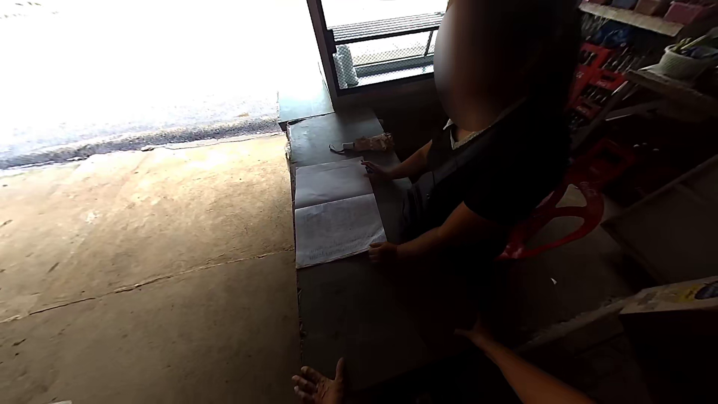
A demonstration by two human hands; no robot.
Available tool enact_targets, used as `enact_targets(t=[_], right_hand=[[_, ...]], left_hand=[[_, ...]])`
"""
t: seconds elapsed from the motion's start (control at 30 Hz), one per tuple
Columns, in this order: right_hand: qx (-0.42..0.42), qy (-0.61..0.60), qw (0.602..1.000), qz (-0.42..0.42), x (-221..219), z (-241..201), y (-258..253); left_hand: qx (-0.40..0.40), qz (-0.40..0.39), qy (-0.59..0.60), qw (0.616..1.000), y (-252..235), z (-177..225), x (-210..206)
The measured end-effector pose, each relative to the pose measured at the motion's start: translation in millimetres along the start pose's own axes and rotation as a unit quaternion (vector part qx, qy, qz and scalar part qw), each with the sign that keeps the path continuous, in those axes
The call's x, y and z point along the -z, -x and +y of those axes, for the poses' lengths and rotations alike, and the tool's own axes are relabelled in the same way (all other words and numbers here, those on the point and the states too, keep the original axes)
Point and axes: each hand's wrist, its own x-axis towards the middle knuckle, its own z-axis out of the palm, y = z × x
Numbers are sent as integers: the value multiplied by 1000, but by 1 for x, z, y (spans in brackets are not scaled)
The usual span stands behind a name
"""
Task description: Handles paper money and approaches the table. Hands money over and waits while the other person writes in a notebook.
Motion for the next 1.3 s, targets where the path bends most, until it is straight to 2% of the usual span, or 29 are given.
enact_targets(t=[0.9,1.13,1.2,1.27,1.3], right_hand=[[30,4,999,18,-3,8,-7],[11,11,1000,20,-3,5,-7],[15,13,1000,21,-3,5,-7],[16,19,999,21,-3,6,-7],[16,18,999,20,-3,6,-8]], left_hand=[[20,-29,-28,999,1,5,5],[25,-20,-41,999,-1,4,-1],[16,-4,-16,1000,-1,3,0],[21,46,68,996,0,3,8],[50,59,122,990,-5,6,16]])
